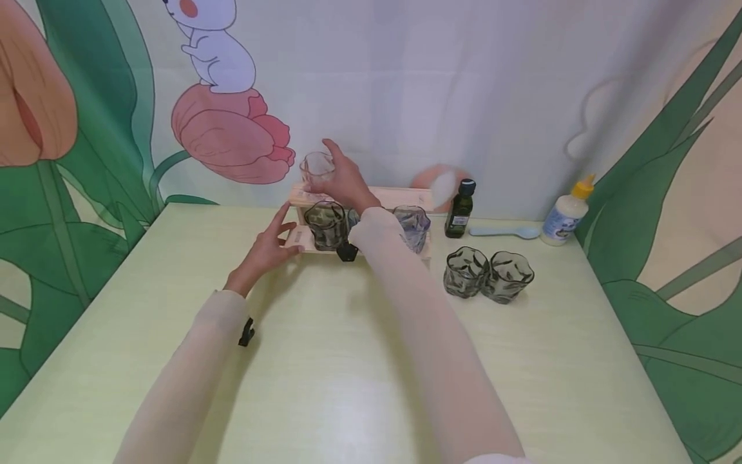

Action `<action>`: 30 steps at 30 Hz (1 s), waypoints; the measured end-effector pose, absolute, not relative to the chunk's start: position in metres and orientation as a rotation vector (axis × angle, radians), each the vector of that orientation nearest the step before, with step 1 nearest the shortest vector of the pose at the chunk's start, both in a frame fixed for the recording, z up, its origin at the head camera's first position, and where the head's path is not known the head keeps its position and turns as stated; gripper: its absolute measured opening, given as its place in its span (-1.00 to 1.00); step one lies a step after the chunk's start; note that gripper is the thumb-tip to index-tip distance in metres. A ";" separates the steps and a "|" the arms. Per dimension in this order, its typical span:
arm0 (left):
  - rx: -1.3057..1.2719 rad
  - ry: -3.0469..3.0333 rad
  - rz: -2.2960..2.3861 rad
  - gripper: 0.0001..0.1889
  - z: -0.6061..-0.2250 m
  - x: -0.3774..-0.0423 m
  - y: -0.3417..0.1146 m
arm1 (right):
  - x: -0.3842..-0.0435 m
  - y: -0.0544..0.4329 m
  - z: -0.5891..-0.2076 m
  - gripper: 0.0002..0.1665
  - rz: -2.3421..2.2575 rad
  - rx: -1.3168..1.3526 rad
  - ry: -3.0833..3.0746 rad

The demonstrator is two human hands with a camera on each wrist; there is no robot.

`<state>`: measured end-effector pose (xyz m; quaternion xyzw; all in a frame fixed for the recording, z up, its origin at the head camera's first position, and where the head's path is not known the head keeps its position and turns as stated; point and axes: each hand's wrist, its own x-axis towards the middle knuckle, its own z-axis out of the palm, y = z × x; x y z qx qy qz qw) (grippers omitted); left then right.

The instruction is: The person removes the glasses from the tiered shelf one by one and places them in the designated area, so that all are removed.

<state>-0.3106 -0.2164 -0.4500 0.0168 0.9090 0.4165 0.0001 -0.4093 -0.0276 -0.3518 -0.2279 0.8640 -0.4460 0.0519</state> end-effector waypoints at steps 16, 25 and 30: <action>0.048 2.854 1.326 0.10 -0.449 -0.312 -0.219 | -0.419 -0.041 -0.352 0.11 -1.352 -0.634 2.590; 0.035 2.865 1.297 0.10 -0.447 -0.311 -0.219 | -0.419 -0.042 -0.351 0.06 -1.345 -0.612 2.623; 0.033 2.868 1.297 0.10 -0.448 -0.311 -0.220 | -0.421 -0.043 -0.351 0.05 -1.345 -0.605 2.626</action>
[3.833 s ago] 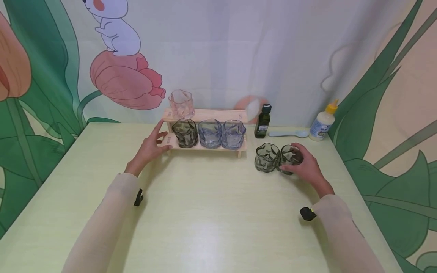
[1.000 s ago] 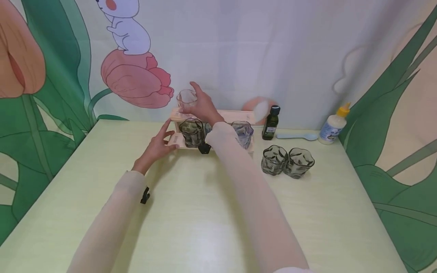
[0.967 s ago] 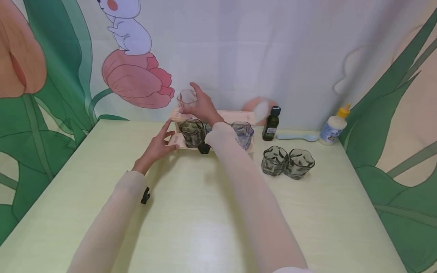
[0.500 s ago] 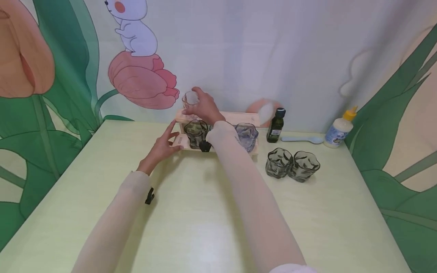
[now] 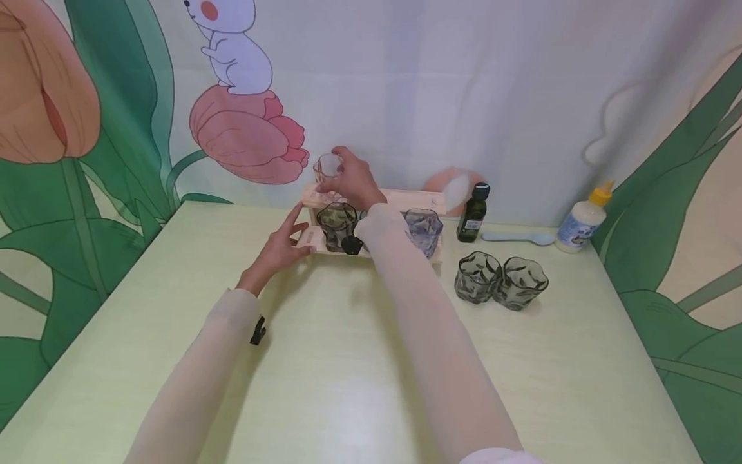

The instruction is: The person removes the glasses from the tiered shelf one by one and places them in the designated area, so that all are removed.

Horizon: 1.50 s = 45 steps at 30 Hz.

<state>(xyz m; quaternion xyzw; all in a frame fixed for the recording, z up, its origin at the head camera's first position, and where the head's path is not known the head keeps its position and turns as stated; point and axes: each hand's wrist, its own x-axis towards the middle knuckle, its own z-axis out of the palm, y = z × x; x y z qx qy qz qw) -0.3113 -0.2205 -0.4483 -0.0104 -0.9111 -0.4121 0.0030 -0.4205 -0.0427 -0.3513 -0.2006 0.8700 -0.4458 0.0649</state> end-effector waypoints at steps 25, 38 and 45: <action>-0.027 -2.864 -1.293 0.08 -0.447 -0.312 -0.219 | -0.421 -0.006 -0.318 0.04 -1.412 -0.617 2.667; 0.001 -2.870 -1.271 0.10 -0.445 -0.310 -0.218 | -0.410 0.061 -0.301 0.06 -1.436 -0.582 2.688; 0.005 -2.880 -1.271 0.10 -0.447 -0.310 -0.217 | -0.396 0.101 -0.302 0.10 -1.433 -0.570 2.716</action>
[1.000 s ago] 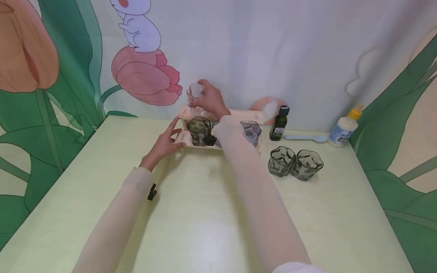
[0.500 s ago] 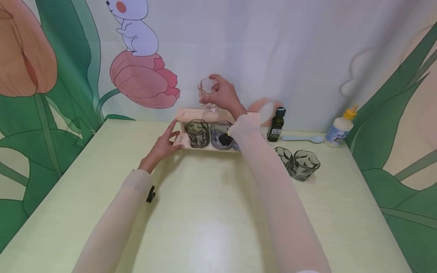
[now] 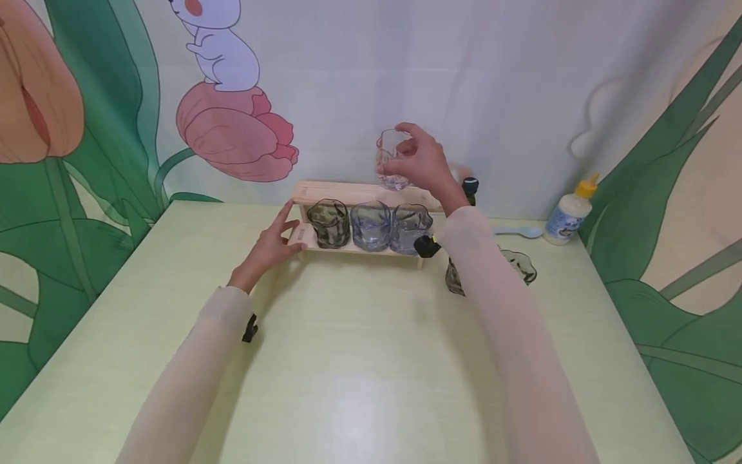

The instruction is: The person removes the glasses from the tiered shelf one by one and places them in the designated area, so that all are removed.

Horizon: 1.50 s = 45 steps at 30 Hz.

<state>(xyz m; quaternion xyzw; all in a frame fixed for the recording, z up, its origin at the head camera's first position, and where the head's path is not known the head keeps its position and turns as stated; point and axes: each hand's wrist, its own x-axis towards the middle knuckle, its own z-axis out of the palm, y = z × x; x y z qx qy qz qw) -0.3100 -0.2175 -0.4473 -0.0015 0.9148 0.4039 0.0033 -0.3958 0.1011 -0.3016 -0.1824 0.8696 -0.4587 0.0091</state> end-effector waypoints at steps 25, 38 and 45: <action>-0.019 2.864 1.257 0.09 -0.446 -0.308 -0.215 | -0.353 0.228 -0.319 0.09 -1.430 -0.305 2.865; -0.008 2.882 1.229 0.08 -0.445 -0.307 -0.216 | -0.335 0.281 -0.341 0.09 -1.430 -0.215 2.856; -0.010 2.876 1.230 0.08 -0.444 -0.307 -0.215 | -0.329 0.308 -0.359 0.05 -1.384 -0.158 2.930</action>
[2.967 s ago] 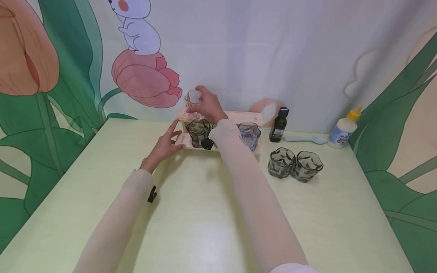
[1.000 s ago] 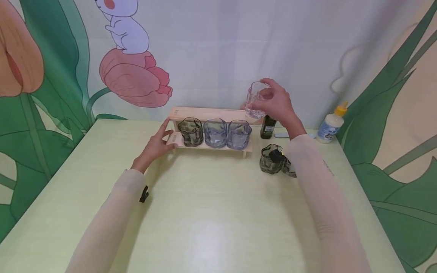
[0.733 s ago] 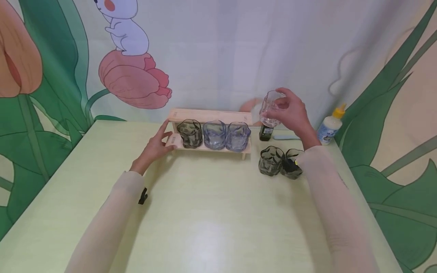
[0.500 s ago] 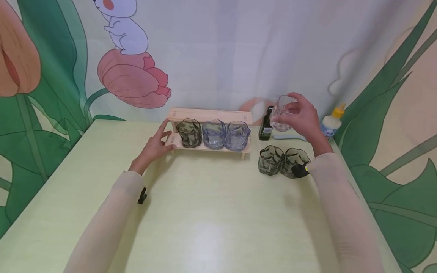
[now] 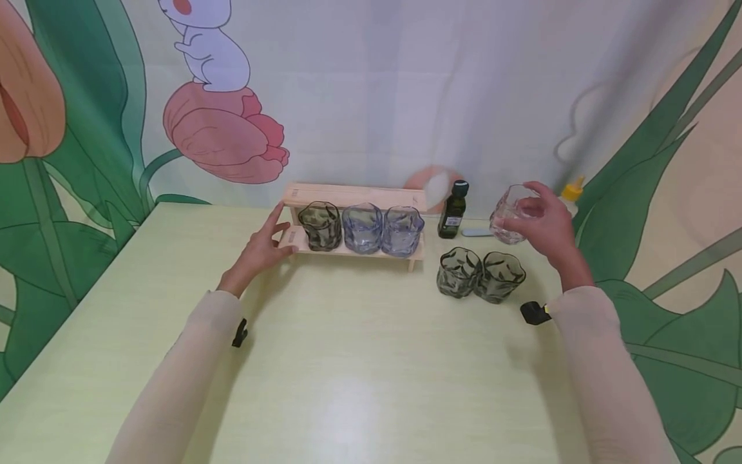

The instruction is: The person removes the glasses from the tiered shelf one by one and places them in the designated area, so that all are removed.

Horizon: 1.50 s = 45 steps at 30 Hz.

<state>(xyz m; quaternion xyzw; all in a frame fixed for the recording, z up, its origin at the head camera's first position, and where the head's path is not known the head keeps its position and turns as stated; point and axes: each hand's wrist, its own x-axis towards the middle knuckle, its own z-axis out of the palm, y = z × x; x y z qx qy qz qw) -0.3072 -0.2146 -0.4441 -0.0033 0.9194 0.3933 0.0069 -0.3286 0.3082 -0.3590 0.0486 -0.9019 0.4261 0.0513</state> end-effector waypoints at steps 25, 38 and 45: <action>0.027 2.896 1.210 0.06 -0.442 -0.306 -0.217 | -0.307 0.367 -0.407 0.15 1.221 -0.024 -2.770; 0.010 2.893 1.200 0.07 -0.444 -0.307 -0.218 | -0.301 0.382 -0.439 0.18 1.208 -0.021 -2.838; 0.021 2.892 1.214 0.08 -0.446 -0.308 -0.216 | -0.293 0.383 -0.450 0.14 1.217 0.038 -2.855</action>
